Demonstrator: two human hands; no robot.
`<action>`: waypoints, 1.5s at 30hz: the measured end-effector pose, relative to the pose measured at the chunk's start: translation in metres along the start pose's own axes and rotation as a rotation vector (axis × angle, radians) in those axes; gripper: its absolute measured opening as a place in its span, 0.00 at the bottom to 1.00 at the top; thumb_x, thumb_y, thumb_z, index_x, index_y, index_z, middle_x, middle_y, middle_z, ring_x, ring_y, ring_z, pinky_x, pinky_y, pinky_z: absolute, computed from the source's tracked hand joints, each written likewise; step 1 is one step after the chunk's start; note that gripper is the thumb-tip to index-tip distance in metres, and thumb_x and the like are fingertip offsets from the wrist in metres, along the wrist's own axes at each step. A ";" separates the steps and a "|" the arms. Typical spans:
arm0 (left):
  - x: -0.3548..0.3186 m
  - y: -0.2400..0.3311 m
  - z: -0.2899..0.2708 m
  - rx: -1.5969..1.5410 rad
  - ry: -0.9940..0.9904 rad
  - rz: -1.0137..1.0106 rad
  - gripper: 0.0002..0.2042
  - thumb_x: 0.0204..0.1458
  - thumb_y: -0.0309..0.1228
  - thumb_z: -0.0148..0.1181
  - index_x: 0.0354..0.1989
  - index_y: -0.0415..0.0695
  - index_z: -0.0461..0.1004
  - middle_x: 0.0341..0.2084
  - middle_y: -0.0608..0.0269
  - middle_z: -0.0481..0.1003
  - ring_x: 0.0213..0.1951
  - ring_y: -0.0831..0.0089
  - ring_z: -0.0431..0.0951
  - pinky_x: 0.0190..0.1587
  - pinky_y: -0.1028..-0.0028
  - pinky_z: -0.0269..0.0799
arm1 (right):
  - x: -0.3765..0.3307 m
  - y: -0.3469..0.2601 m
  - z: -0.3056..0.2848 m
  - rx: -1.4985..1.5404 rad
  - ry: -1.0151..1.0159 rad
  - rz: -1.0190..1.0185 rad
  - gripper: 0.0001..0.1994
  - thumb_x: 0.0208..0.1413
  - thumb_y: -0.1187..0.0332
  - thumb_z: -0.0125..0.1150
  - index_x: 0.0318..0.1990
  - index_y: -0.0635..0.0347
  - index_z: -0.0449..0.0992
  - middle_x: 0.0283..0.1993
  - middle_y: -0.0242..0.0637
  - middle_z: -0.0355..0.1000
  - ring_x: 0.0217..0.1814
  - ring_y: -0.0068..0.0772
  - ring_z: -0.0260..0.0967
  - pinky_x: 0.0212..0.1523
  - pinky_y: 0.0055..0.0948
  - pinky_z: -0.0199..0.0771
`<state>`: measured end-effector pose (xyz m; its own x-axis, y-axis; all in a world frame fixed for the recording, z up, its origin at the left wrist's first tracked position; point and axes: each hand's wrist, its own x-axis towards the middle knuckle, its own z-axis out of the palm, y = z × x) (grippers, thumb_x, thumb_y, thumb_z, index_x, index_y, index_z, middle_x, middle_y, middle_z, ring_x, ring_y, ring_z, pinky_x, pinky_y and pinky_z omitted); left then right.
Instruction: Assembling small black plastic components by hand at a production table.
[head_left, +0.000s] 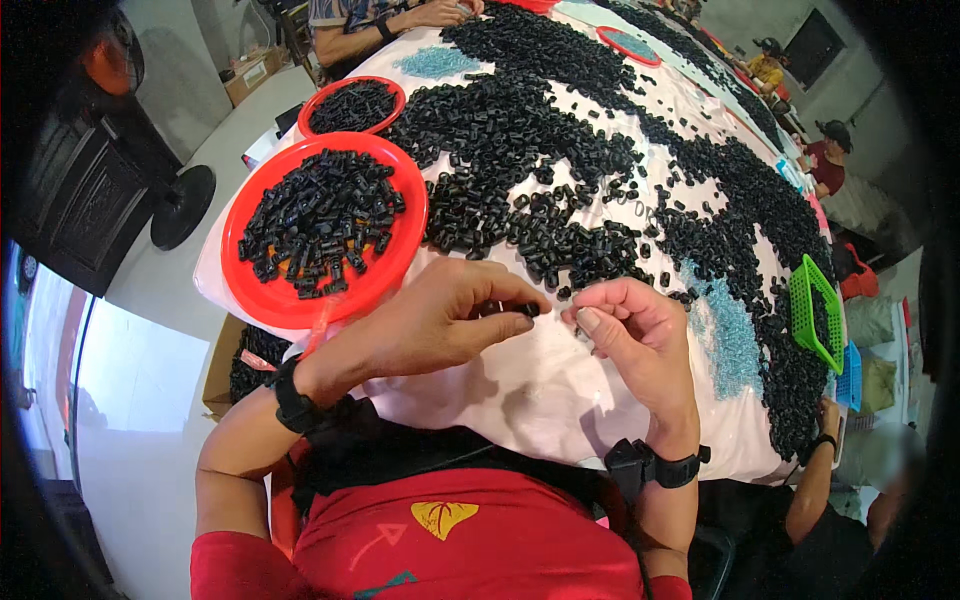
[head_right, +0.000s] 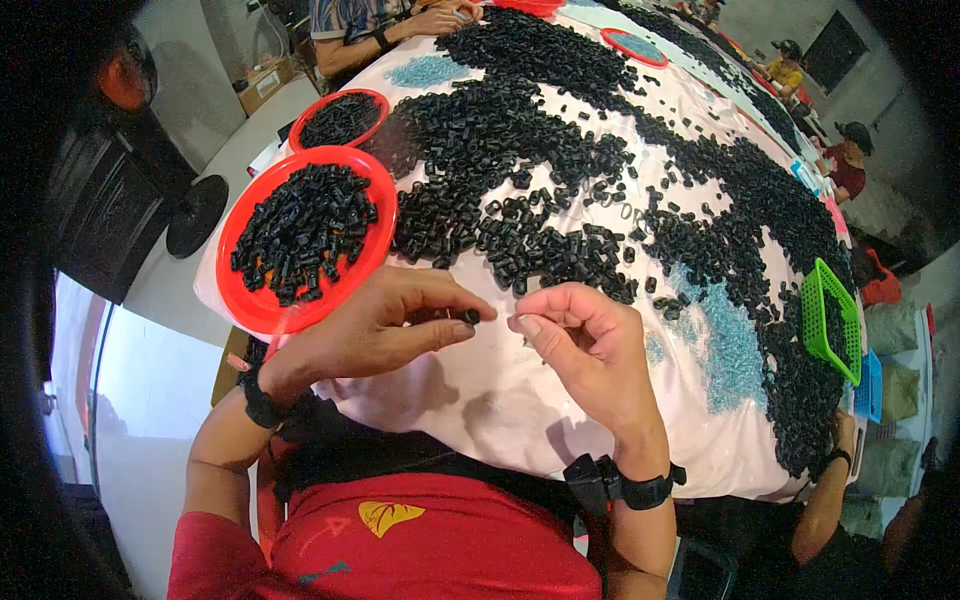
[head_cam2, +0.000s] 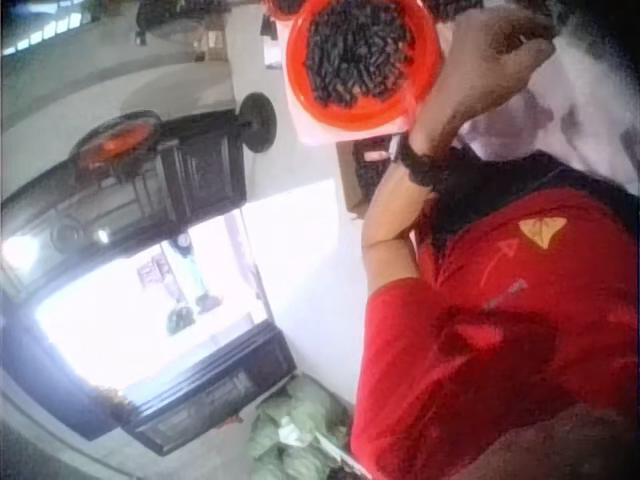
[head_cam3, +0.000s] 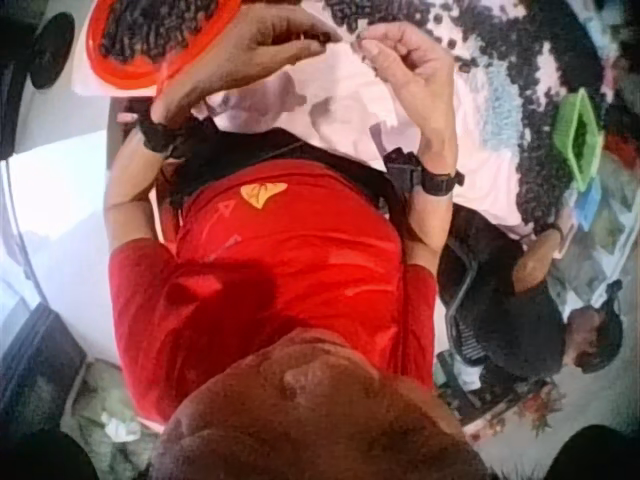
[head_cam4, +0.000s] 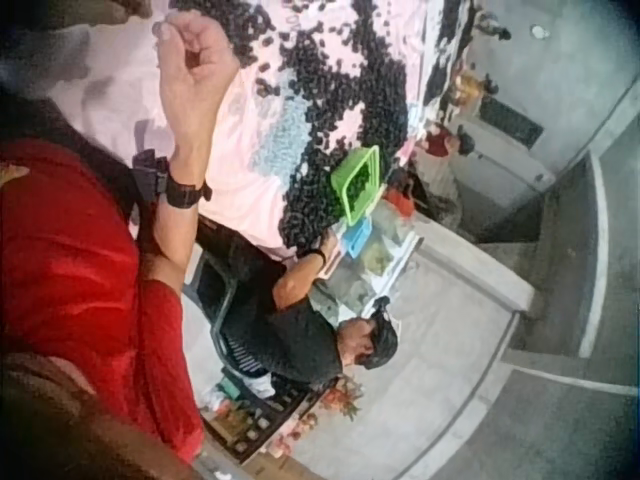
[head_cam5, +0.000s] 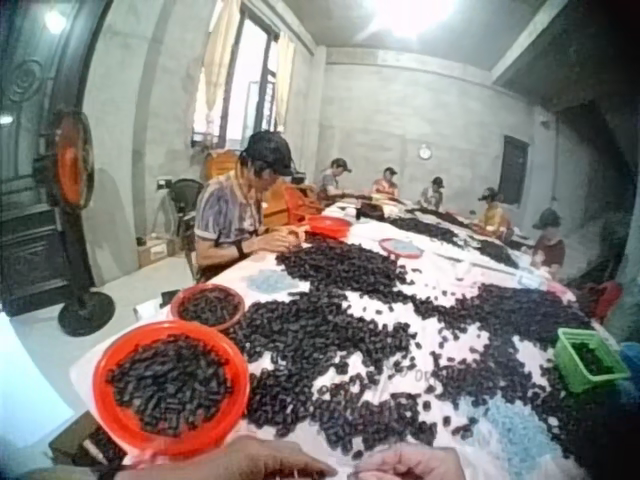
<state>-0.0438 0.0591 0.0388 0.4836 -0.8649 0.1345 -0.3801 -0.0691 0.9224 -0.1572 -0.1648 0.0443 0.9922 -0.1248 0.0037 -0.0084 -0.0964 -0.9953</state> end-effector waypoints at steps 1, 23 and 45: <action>0.000 -0.004 0.001 0.000 0.002 -0.004 0.13 0.64 0.26 0.60 0.55 0.39 0.79 0.39 0.67 0.80 0.38 0.82 0.76 0.41 0.76 0.73 | 0.000 0.001 0.003 0.016 -0.010 -0.047 0.06 0.63 0.76 0.65 0.46 0.64 0.81 0.38 0.28 0.79 0.37 0.12 0.71 0.37 0.15 0.69; 0.000 -0.036 0.033 -0.755 0.020 -0.205 0.09 0.60 0.30 0.67 0.46 0.44 0.78 0.35 0.72 0.81 0.33 0.86 0.79 0.32 0.84 0.70 | 0.002 0.018 0.016 -0.110 -0.005 -0.252 0.07 0.62 0.79 0.63 0.46 0.64 0.83 0.44 0.34 0.78 0.38 0.16 0.70 0.35 0.16 0.66; 0.001 -0.044 0.031 -0.836 0.017 -0.207 0.10 0.61 0.31 0.66 0.48 0.42 0.79 0.35 0.70 0.81 0.33 0.86 0.79 0.32 0.85 0.71 | 0.001 0.010 0.016 -0.592 0.017 -0.448 0.13 0.58 0.81 0.62 0.48 0.59 0.85 0.39 0.37 0.79 0.39 0.27 0.73 0.30 0.24 0.71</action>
<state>-0.0510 0.0455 -0.0130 0.4931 -0.8674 -0.0664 0.4193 0.1701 0.8918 -0.1547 -0.1498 0.0331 0.9144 0.0367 0.4031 0.3260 -0.6570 -0.6798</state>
